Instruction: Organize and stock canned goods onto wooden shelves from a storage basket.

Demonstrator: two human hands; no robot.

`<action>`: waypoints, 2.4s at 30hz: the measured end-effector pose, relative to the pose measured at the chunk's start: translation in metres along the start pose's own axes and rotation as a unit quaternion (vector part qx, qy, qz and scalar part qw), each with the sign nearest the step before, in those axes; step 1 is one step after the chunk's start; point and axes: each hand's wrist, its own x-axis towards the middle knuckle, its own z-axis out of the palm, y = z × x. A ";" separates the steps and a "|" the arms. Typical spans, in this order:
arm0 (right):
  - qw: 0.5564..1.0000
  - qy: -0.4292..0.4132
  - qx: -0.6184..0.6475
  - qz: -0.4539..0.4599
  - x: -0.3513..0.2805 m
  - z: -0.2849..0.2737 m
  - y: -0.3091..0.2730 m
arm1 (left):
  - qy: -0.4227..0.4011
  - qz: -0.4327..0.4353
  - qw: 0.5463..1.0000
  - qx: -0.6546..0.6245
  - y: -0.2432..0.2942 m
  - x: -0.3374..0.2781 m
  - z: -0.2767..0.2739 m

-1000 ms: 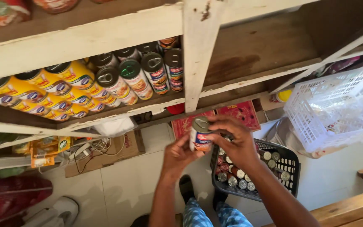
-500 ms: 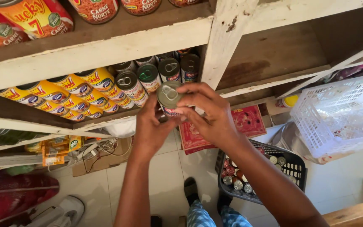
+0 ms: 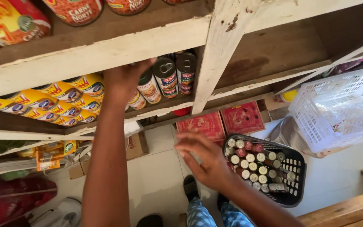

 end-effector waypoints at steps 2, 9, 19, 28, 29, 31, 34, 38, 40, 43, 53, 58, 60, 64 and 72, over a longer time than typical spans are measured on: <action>0.999 -0.008 0.019 0.028 -0.008 0.002 -0.002 | -0.014 0.029 0.991 0.128 -0.048 0.021 -0.006; 0.996 -0.044 0.031 0.075 -0.025 0.006 0.008 | -0.067 0.063 0.918 0.385 -0.068 0.035 -0.004; 0.992 -0.051 0.054 0.100 -0.032 0.007 0.023 | -0.084 0.034 0.891 0.445 -0.088 0.047 -0.013; 0.994 -0.055 0.030 0.091 -0.019 0.011 0.027 | -0.086 0.051 0.888 0.450 -0.088 0.045 -0.013; 0.995 -0.046 0.019 0.083 -0.012 0.010 0.026 | -0.085 0.062 0.888 0.447 -0.089 0.045 -0.014; 0.996 -0.037 0.006 0.075 0.003 0.010 0.029 | -0.085 0.073 0.889 0.444 -0.098 0.046 -0.015; 0.993 -0.026 0.051 0.101 0.026 0.011 0.035 | -0.076 0.102 0.882 0.453 -0.111 0.049 -0.018; 0.994 0.014 0.049 0.093 0.063 0.009 0.027 | -0.075 0.085 0.873 0.475 -0.110 0.046 -0.020; 0.992 0.026 0.073 0.102 0.080 0.009 0.023 | -0.076 0.083 0.870 0.480 -0.113 0.046 -0.022; 0.985 0.042 0.122 0.112 0.099 0.012 0.024 | -0.070 0.106 0.857 0.499 -0.112 0.045 -0.025; 0.985 0.079 0.086 0.128 0.148 0.036 0.071 | -0.083 0.098 0.857 0.499 -0.084 0.036 -0.029; 0.964 0.071 0.185 0.176 0.154 0.036 0.087 | -0.091 0.084 0.827 0.549 -0.072 0.038 -0.027; 0.944 0.061 0.246 0.211 0.155 0.036 0.092 | -0.103 0.076 0.804 0.581 -0.058 0.039 -0.025; 0.943 0.048 0.229 0.237 0.158 0.034 0.094 | -0.096 0.087 0.807 0.576 -0.067 0.038 -0.027; 0.946 0.059 0.197 0.250 0.156 0.034 0.085 | -0.094 0.085 0.822 0.555 -0.072 0.037 -0.027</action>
